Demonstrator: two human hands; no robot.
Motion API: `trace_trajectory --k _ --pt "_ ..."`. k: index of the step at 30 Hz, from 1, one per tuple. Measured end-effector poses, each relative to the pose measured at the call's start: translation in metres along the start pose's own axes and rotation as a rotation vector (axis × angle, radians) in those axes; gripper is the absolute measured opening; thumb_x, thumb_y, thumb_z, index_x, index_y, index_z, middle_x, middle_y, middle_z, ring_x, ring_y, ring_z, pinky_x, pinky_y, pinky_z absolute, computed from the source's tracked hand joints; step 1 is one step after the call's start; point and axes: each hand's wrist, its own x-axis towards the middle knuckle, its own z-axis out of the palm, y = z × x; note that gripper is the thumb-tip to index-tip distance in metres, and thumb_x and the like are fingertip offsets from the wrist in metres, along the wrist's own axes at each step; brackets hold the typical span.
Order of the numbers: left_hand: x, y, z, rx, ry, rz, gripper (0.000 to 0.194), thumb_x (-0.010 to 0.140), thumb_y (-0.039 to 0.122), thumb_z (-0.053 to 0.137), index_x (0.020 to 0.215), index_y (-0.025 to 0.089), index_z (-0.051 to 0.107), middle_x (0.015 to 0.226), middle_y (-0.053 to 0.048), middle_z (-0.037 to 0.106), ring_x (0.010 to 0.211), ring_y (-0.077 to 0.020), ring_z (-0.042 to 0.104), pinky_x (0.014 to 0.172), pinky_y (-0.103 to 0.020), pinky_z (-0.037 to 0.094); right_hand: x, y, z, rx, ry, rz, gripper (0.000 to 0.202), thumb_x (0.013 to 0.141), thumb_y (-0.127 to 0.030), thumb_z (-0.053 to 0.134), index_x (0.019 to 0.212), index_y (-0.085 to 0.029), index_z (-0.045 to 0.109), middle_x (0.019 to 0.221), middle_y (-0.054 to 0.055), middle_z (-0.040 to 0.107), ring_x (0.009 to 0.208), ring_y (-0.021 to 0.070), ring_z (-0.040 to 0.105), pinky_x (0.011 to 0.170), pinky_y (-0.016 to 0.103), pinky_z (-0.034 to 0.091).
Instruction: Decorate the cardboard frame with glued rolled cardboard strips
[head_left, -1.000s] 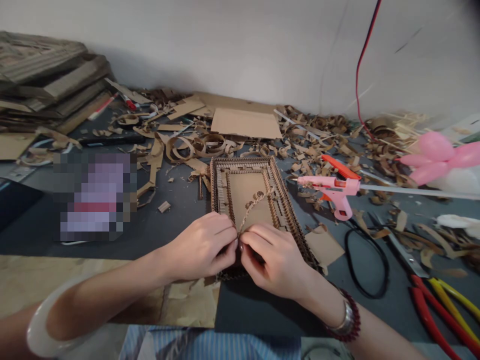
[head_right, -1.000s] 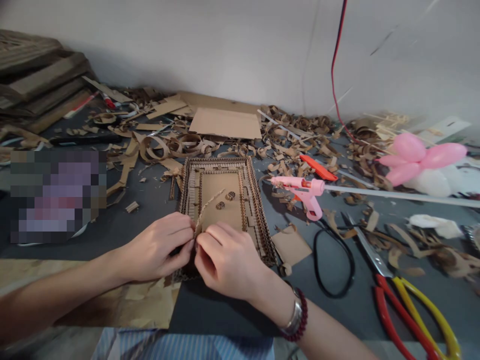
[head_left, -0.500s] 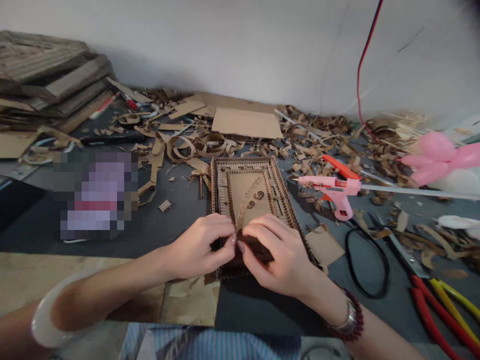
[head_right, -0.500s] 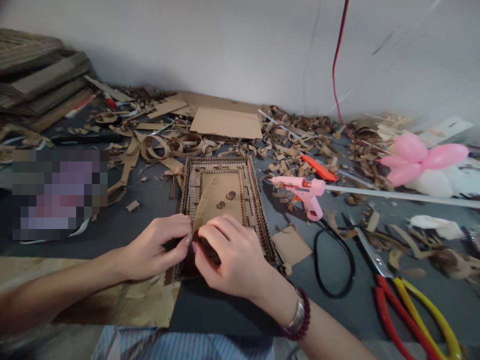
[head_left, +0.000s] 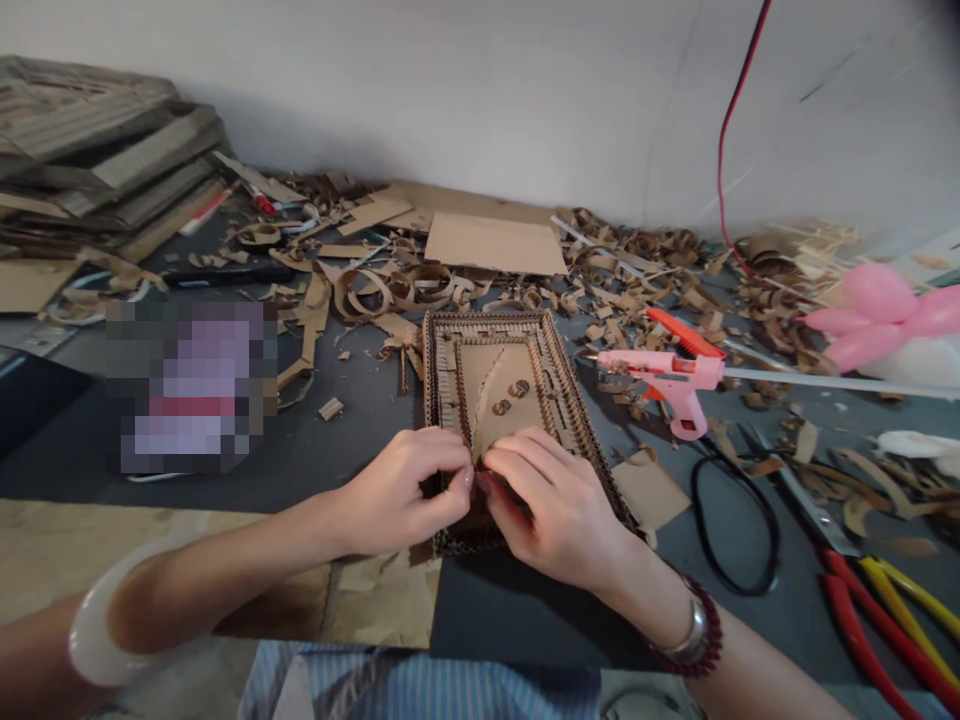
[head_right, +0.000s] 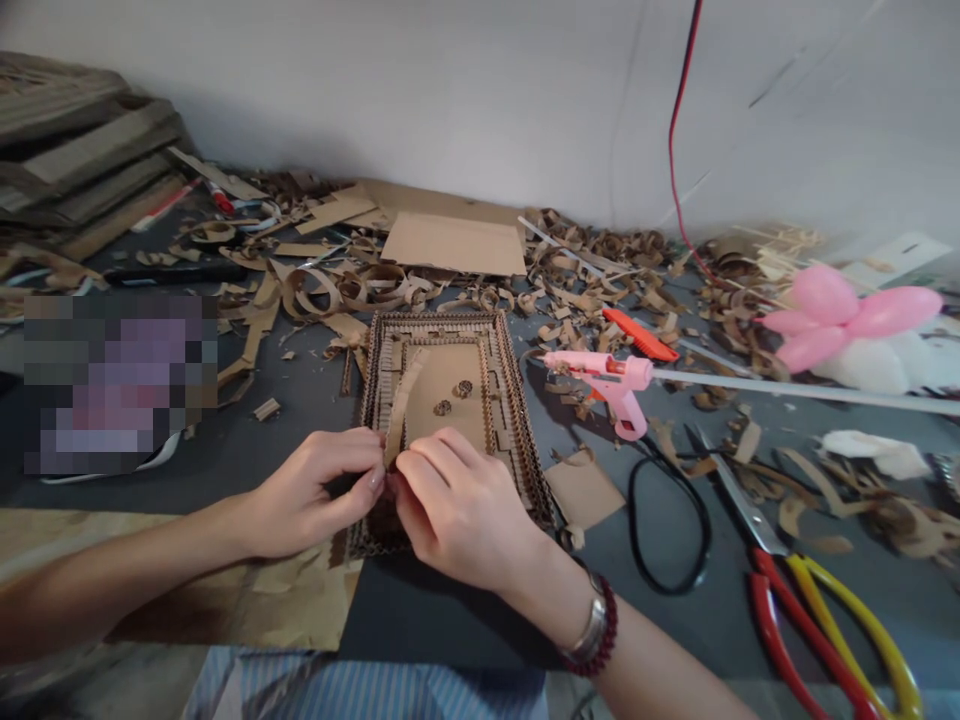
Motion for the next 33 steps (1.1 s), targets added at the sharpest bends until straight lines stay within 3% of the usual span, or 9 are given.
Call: trace_trajectory --k 12,23,33 --pt "0.002 0.002 0.003 0.008 0.015 0.028 0.025 0.077 0.009 0.038 0.053 0.015 0.04 0.049 0.003 0.042 0.05 -0.0085 0.039 0.052 -0.019 0.033 0.0 -0.003 0.002 -0.016 -0.074 0.011 0.018 0.081 -0.012 0.04 0.069 -0.014 0.054 0.066 0.006 0.054 0.067 0.0172 0.045 0.057 0.028 0.041" --pt "0.0 0.002 0.005 0.022 -0.028 0.018 0.021 0.074 0.009 0.039 0.054 0.015 0.043 0.052 0.003 0.044 0.052 -0.0088 0.04 0.057 -0.021 0.035 0.002 -0.004 -0.001 -0.033 -0.035 0.038 0.019 0.076 -0.013 0.043 0.058 -0.017 0.047 0.055 0.002 0.047 0.058 0.0144 0.042 0.051 0.026 0.035" --pt "-0.001 -0.005 0.001 -0.102 0.034 0.002 0.028 0.08 0.013 0.039 0.052 0.015 0.043 0.05 0.003 0.043 0.051 -0.0085 0.041 0.051 -0.019 0.034 0.004 0.002 -0.008 0.105 0.027 0.04 0.004 0.08 -0.012 0.05 0.081 -0.014 0.053 0.076 0.006 0.058 0.072 0.0153 0.051 0.064 0.027 0.045"
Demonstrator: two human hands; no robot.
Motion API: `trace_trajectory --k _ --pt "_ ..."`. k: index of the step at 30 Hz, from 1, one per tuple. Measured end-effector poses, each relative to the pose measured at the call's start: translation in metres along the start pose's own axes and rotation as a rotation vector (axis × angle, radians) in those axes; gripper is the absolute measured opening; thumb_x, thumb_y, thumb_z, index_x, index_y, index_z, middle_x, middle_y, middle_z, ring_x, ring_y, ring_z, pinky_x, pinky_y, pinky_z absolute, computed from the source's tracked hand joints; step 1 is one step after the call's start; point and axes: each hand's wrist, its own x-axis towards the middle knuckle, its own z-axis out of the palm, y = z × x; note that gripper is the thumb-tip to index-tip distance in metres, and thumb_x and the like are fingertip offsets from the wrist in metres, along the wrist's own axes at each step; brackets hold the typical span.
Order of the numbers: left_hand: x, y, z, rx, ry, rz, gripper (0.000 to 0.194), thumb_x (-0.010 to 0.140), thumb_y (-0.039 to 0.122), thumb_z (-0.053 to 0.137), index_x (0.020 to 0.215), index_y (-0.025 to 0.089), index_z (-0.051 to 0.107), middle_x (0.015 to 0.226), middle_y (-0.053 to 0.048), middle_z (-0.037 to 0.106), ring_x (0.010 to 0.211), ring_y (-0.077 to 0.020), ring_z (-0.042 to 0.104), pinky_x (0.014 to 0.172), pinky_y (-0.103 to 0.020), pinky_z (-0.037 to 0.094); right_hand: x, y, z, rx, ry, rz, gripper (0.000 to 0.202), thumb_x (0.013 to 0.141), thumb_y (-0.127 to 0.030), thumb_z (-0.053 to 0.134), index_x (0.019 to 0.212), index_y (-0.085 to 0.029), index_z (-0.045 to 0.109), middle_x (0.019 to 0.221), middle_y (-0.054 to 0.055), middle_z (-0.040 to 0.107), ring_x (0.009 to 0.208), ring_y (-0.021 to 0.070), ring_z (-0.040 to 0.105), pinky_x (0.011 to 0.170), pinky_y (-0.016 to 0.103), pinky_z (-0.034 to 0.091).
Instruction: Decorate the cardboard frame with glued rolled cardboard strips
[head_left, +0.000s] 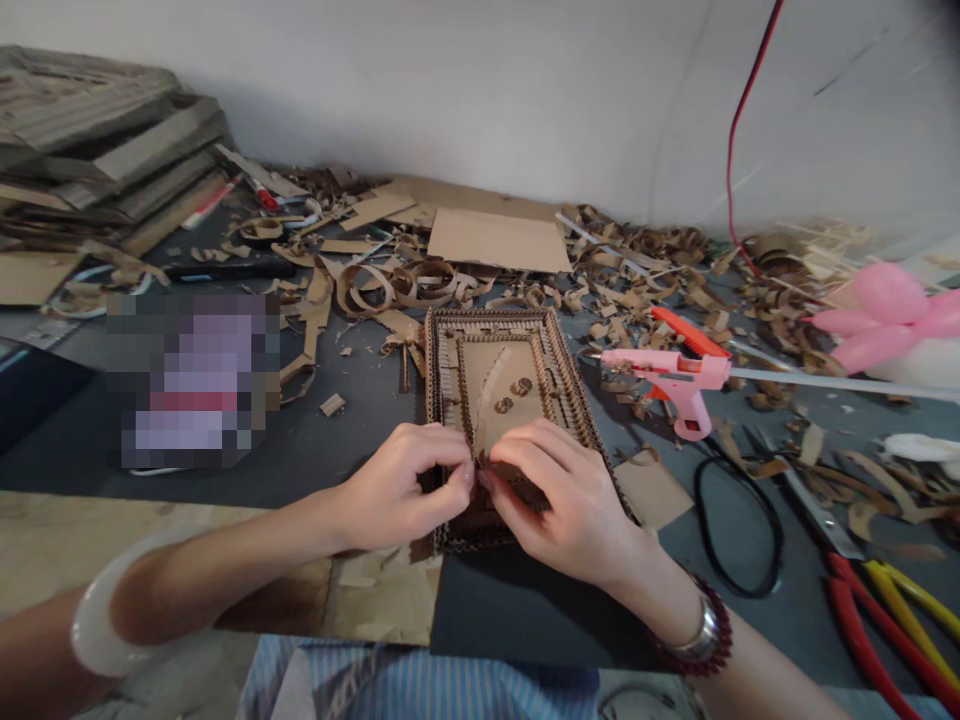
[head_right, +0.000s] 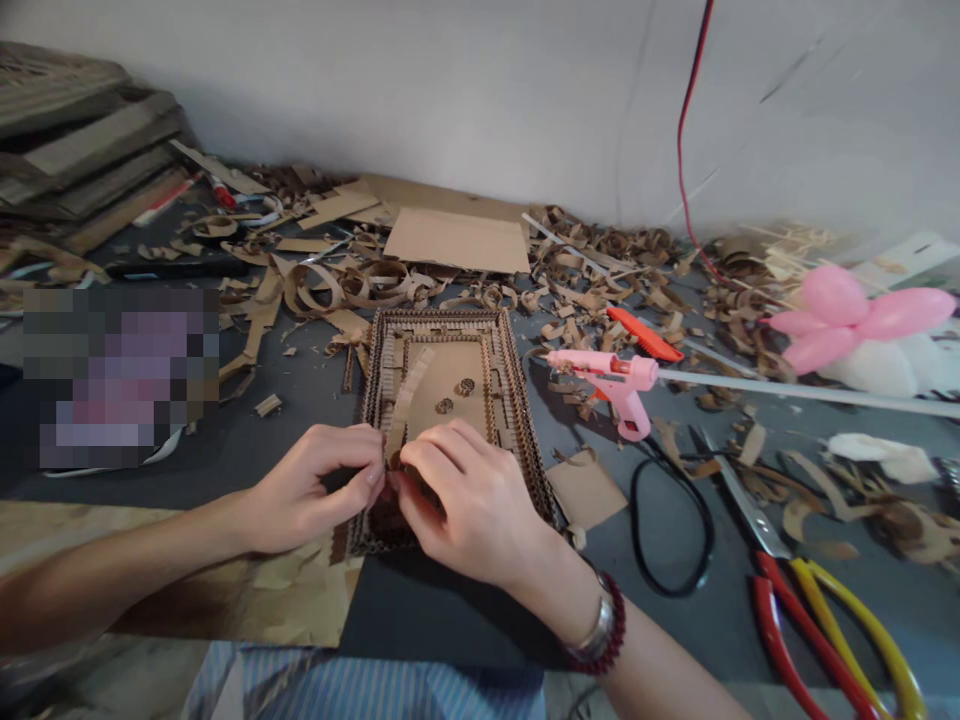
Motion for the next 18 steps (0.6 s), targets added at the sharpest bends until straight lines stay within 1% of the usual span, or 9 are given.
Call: trace_trajectory --k 7,13,18 --pt "-0.0007 0.0 0.0009 0.031 -0.013 0.001 0.025 0.077 0.013 0.039 0.053 0.015 0.045 0.05 0.002 0.047 0.051 -0.0091 0.043 0.052 -0.019 0.035 -0.0024 0.0005 0.0045 -0.04 -0.058 0.008 0.011 0.081 -0.01 0.044 0.084 -0.014 0.054 0.078 0.008 0.06 0.073 0.0171 0.053 0.064 0.029 0.047" --pt "0.0002 0.0001 0.0034 0.05 -0.008 0.014 0.024 0.075 0.011 0.04 0.053 0.015 0.046 0.05 0.002 0.049 0.051 -0.0091 0.043 0.054 -0.02 0.036 -0.0021 -0.0002 0.0059 -0.097 -0.121 -0.012 0.015 0.081 -0.011 0.04 0.075 -0.013 0.054 0.068 0.007 0.057 0.067 0.0176 0.05 0.058 0.029 0.045" --pt "-0.0003 0.0008 0.0033 0.01 -0.023 0.014 0.022 0.074 0.01 0.041 0.053 0.015 0.045 0.052 0.003 0.048 0.051 -0.0086 0.043 0.057 -0.02 0.037 -0.0021 -0.0016 0.0043 -0.121 -0.096 -0.032 0.014 0.079 -0.012 0.041 0.071 -0.014 0.053 0.066 0.006 0.055 0.065 0.0172 0.048 0.055 0.029 0.043"
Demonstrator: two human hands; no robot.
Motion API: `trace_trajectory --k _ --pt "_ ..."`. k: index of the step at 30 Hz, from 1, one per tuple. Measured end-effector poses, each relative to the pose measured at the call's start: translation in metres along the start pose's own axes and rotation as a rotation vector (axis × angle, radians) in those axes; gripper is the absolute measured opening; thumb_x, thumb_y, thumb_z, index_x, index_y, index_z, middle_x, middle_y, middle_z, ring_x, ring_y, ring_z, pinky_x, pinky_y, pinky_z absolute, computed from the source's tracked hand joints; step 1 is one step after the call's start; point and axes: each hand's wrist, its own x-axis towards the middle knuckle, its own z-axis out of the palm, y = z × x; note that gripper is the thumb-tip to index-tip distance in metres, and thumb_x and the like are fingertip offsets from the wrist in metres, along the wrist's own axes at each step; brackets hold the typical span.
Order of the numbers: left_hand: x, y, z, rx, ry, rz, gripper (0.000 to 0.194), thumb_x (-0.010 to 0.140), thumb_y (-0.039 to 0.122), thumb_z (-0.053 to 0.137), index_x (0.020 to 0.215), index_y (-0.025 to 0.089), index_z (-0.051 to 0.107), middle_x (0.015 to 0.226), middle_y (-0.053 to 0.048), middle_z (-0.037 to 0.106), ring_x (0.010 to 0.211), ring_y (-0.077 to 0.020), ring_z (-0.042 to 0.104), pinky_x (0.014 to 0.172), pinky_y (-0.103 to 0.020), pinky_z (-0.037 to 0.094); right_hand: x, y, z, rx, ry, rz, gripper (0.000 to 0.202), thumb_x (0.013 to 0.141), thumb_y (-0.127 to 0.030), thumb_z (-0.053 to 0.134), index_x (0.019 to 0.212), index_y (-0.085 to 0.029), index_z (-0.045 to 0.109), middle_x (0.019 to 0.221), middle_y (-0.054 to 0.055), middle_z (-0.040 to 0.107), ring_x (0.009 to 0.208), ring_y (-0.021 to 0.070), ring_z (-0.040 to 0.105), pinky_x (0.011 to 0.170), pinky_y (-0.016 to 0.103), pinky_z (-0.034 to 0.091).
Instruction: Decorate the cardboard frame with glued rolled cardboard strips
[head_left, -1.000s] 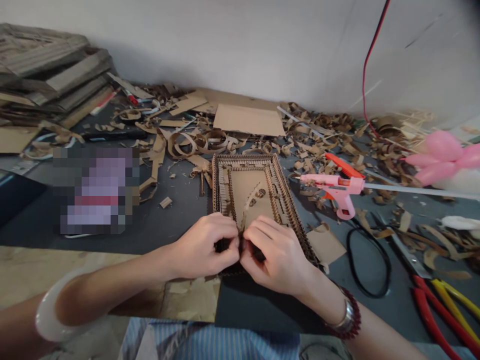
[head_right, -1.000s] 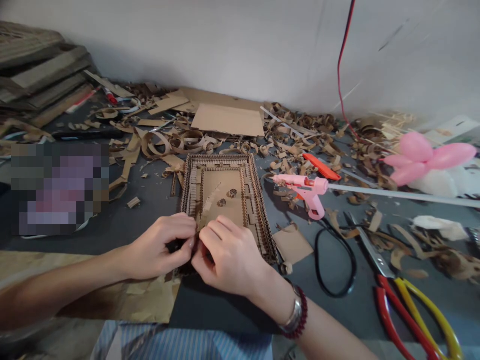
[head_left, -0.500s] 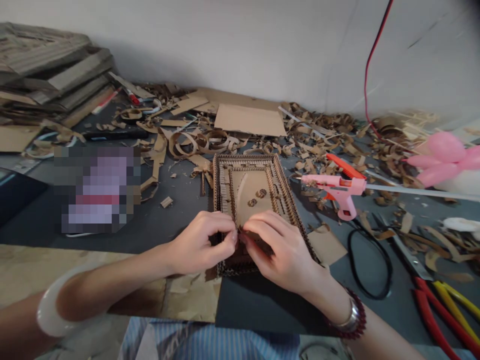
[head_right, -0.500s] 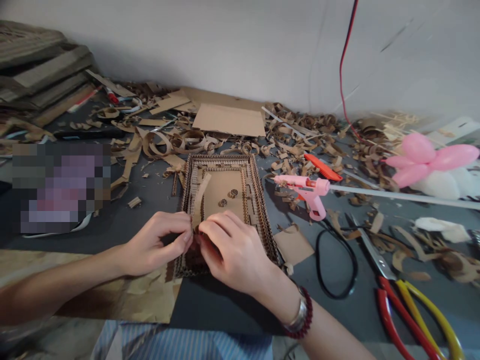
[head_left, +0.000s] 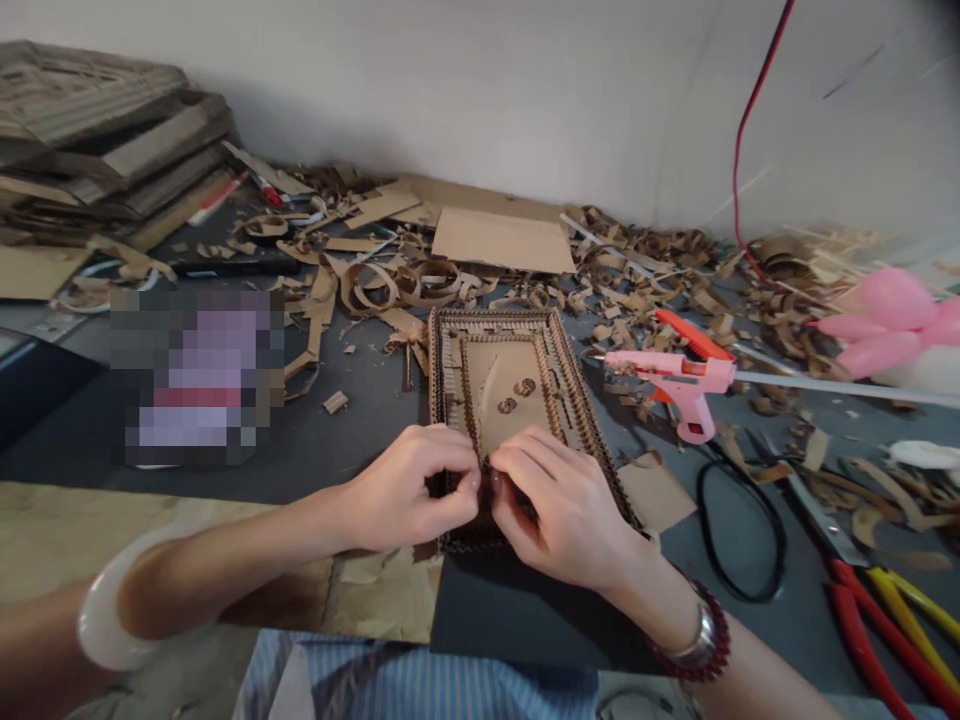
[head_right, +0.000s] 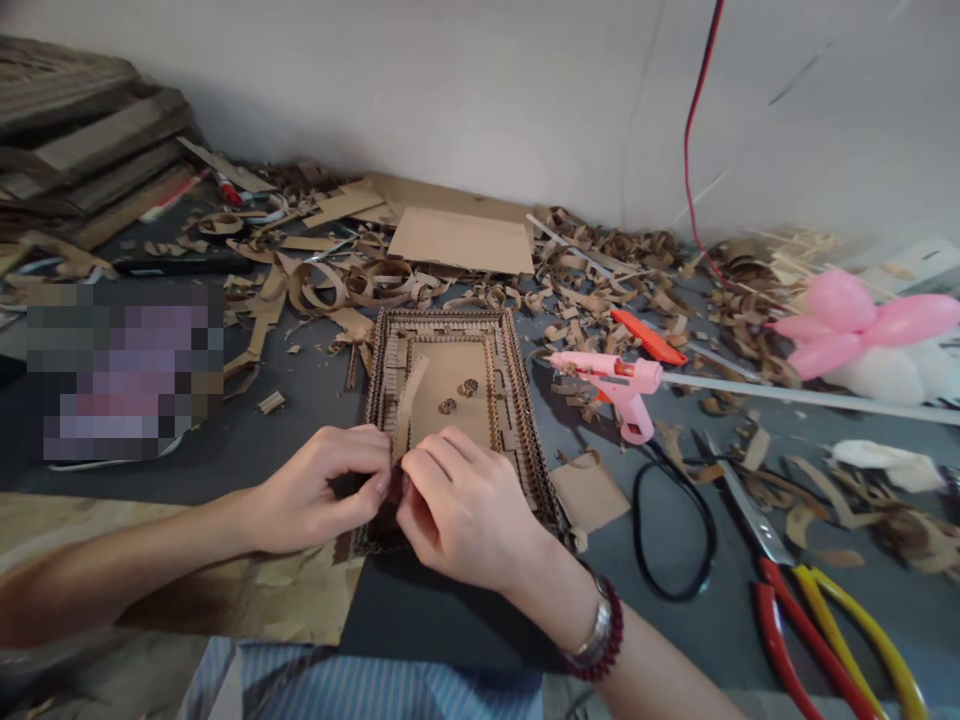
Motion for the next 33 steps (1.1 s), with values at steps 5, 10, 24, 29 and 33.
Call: trace_trajectory --k 5,10,24,29,33 --pt "-0.001 0.001 -0.001 -0.034 -0.015 -0.004 0.022 0.075 0.009 0.041 0.053 0.015 0.044 0.052 0.003 0.045 0.051 -0.0083 0.041 0.056 -0.02 0.036 0.0 0.003 -0.004 -0.004 0.048 0.004 0.012 0.078 -0.011 0.042 0.071 -0.016 0.05 0.065 0.005 0.054 0.064 0.0164 0.047 0.055 0.029 0.043" --pt "-0.001 0.004 -0.006 -0.08 -0.004 -0.009 0.027 0.076 0.011 0.038 0.05 0.016 0.041 0.048 0.003 0.041 0.049 -0.0088 0.039 0.053 -0.021 0.034 0.0 0.006 -0.007 0.108 0.083 0.028 0.006 0.08 -0.018 0.05 0.086 -0.016 0.051 0.08 0.006 0.057 0.076 0.0167 0.052 0.065 0.03 0.047" --pt "0.001 0.006 -0.009 -0.037 0.038 -0.023 0.024 0.082 0.019 0.049 0.06 0.013 0.057 0.055 0.0 0.054 0.052 -0.009 0.048 0.051 -0.018 0.038 0.0 0.0 -0.007 0.329 0.14 0.017 0.017 0.08 -0.004 0.046 0.089 -0.017 0.05 0.094 0.008 0.058 0.092 0.0149 0.053 0.08 0.031 0.048" --pt "0.002 0.008 -0.012 -0.074 -0.02 -0.055 0.026 0.083 0.016 0.044 0.065 0.013 0.062 0.059 -0.002 0.06 0.056 -0.0095 0.055 0.054 -0.017 0.043 0.001 0.003 -0.006 0.356 0.152 0.063 0.016 0.082 -0.005 0.046 0.088 -0.019 0.05 0.092 0.006 0.06 0.09 0.0148 0.055 0.079 0.033 0.049" --pt "0.003 0.008 -0.013 -0.135 -0.039 -0.07 0.027 0.083 0.015 0.045 0.061 0.013 0.06 0.058 -0.001 0.061 0.055 -0.0086 0.055 0.055 -0.016 0.043 0.002 0.002 -0.007 0.383 0.124 0.086 0.015 0.083 -0.006 0.044 0.087 -0.02 0.049 0.091 0.006 0.061 0.09 0.0158 0.055 0.078 0.034 0.048"
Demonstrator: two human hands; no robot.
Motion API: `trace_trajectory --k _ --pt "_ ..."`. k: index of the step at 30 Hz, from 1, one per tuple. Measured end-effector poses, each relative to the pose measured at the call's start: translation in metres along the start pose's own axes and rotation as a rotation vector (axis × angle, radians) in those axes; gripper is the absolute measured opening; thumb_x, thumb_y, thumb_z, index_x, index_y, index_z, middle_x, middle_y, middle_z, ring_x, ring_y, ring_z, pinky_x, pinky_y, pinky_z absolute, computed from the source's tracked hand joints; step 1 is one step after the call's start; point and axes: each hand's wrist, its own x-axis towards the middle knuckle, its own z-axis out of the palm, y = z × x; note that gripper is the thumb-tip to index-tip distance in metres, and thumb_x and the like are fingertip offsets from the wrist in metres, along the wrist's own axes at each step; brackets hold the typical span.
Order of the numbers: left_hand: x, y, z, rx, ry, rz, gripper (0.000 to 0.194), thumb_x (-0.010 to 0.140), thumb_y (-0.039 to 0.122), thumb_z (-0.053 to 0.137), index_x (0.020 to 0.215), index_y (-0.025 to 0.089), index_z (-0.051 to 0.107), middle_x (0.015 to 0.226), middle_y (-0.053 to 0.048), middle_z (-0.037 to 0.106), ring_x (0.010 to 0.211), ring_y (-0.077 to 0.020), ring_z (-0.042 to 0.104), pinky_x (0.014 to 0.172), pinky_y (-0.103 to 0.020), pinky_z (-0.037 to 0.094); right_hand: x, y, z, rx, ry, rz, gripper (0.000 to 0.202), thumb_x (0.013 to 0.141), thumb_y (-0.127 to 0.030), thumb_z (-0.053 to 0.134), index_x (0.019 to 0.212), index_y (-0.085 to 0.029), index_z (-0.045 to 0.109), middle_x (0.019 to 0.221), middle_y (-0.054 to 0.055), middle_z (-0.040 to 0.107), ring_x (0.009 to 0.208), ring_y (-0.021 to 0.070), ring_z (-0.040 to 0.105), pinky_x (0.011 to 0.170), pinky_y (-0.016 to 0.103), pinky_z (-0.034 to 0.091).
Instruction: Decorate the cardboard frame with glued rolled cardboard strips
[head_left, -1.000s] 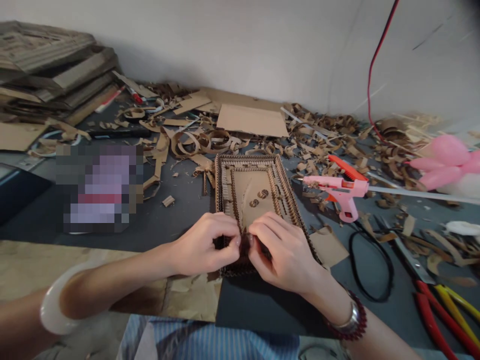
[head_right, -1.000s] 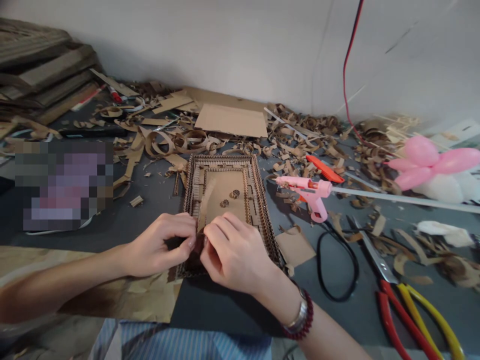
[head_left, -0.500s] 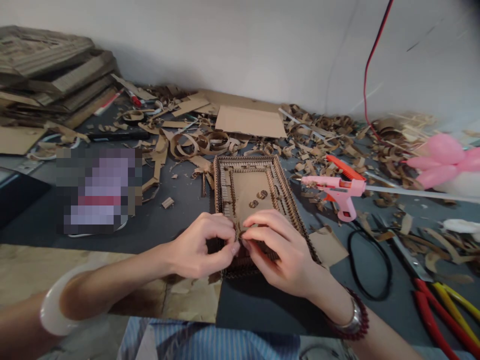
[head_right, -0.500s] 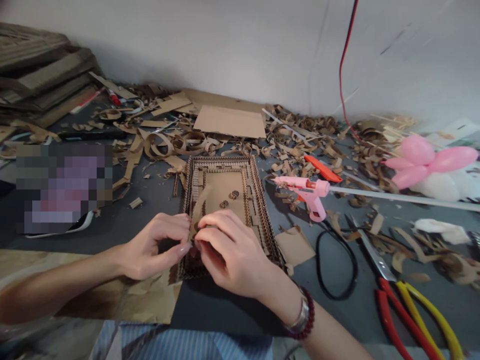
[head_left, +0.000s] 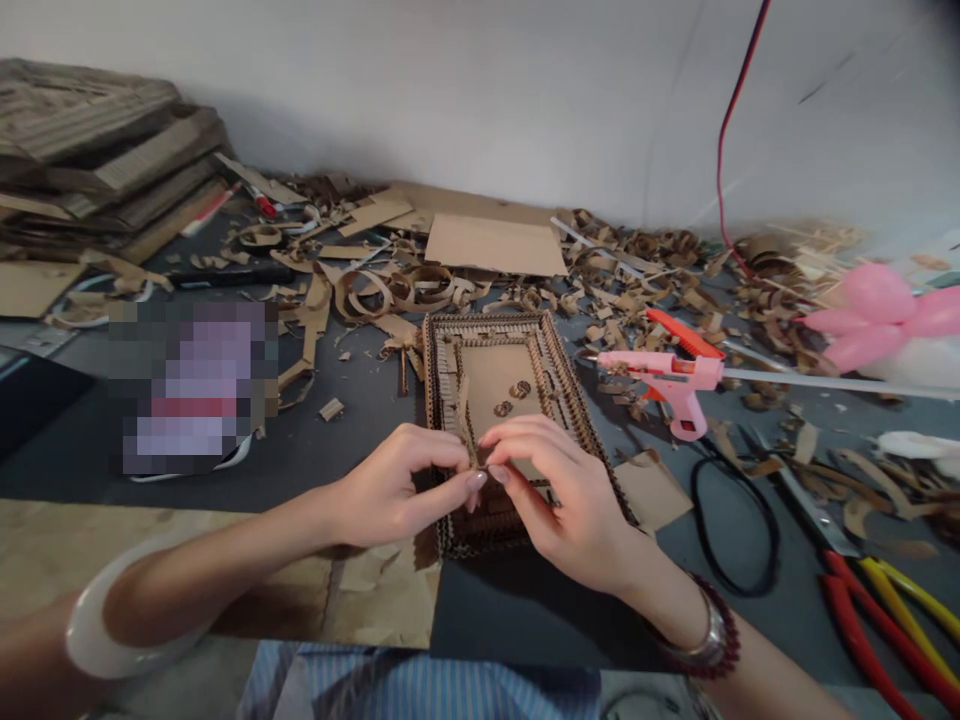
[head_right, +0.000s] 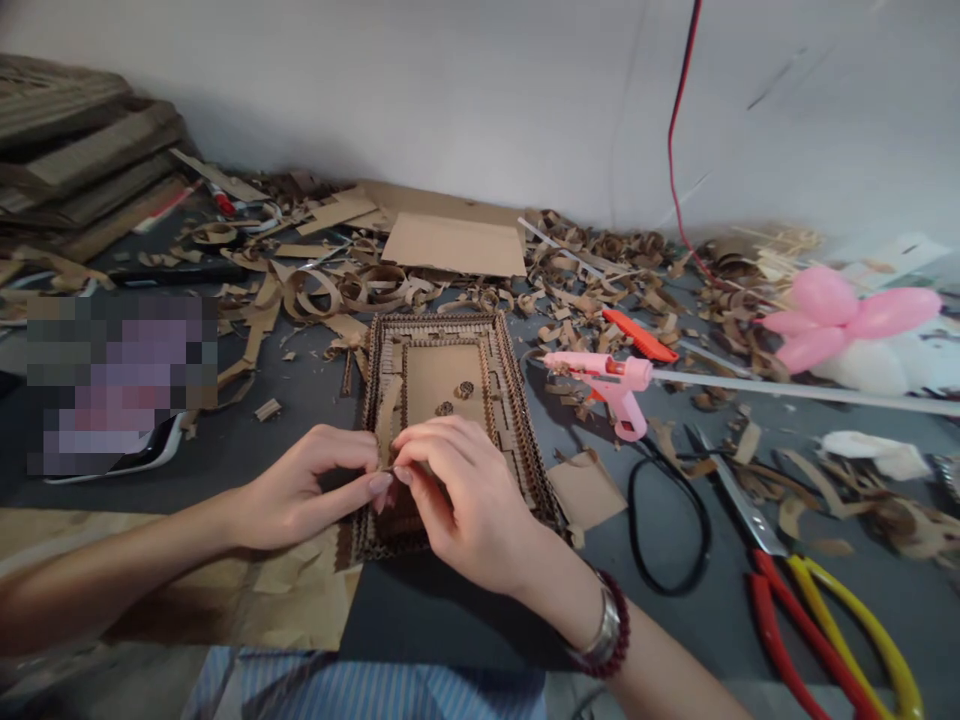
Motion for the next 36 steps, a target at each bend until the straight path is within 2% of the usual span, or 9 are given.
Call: trace_trajectory --k 10,16,19,23,26,30,36 --pt "0.0002 -0.0014 -0.0026 -0.148 -0.053 -0.011 0.03 0.082 0.014 0.046 0.053 0.012 0.055 0.057 -0.004 0.062 0.053 -0.0085 0.054 0.054 -0.017 0.041 0.0001 -0.0014 0.0005 0.081 -0.03 0.194 0.009 0.085 -0.013 0.042 0.084 -0.018 0.049 0.083 0.004 0.06 0.079 0.0131 0.056 0.071 0.027 0.047" --pt "-0.0017 -0.0058 -0.0036 -0.186 -0.035 0.039 0.031 0.082 0.013 0.045 0.053 0.012 0.054 0.066 -0.007 0.063 0.065 -0.0121 0.052 0.065 -0.023 0.041 -0.0007 -0.0004 -0.0012 0.041 0.016 0.259 0.01 0.088 -0.018 0.038 0.085 -0.019 0.048 0.082 0.003 0.061 0.074 0.0126 0.059 0.062 0.023 0.046" --pt "-0.0018 -0.0071 -0.0031 -0.184 -0.027 0.051 0.03 0.082 0.012 0.045 0.053 0.012 0.054 0.064 -0.005 0.058 0.065 -0.0117 0.05 0.065 -0.023 0.04 0.0001 -0.0007 -0.0019 0.047 0.03 0.237 0.007 0.087 -0.019 0.042 0.087 -0.019 0.049 0.082 0.003 0.06 0.073 0.0124 0.057 0.062 0.023 0.047" --pt "-0.0012 -0.0064 -0.0022 -0.175 -0.036 0.056 0.029 0.083 0.014 0.046 0.055 0.011 0.056 0.063 -0.002 0.05 0.063 -0.0101 0.049 0.061 -0.02 0.039 0.0024 -0.0008 -0.0013 0.056 0.051 0.133 0.008 0.079 -0.019 0.057 0.087 -0.018 0.053 0.085 0.004 0.057 0.081 0.0137 0.055 0.072 0.026 0.047" --pt "-0.0005 -0.0046 -0.0007 -0.142 -0.041 0.042 0.028 0.083 0.016 0.048 0.056 0.011 0.056 0.062 -0.002 0.05 0.063 -0.0104 0.049 0.061 -0.02 0.039 0.0022 -0.0002 0.0003 0.057 0.069 0.096 0.005 0.08 -0.013 0.055 0.082 -0.018 0.056 0.09 0.006 0.057 0.087 0.0137 0.056 0.079 0.027 0.046" --pt "0.0001 -0.0032 0.0021 -0.056 0.025 -0.011 0.02 0.082 0.018 0.05 0.064 0.011 0.056 0.063 -0.001 0.052 0.06 -0.01 0.048 0.058 -0.019 0.038 -0.0006 0.0007 0.0021 0.097 0.074 0.068 0.012 0.08 -0.008 0.052 0.086 -0.018 0.055 0.095 0.007 0.061 0.092 0.0141 0.058 0.082 0.029 0.047" --pt "0.0 -0.0023 0.0028 0.008 0.03 0.007 0.022 0.085 0.015 0.045 0.067 0.011 0.058 0.061 0.0 0.051 0.058 -0.0087 0.046 0.055 -0.017 0.038 -0.0019 -0.0012 0.0019 0.119 0.092 0.105 0.016 0.082 -0.008 0.049 0.093 -0.017 0.056 0.094 0.006 0.066 0.092 0.013 0.06 0.083 0.026 0.049"
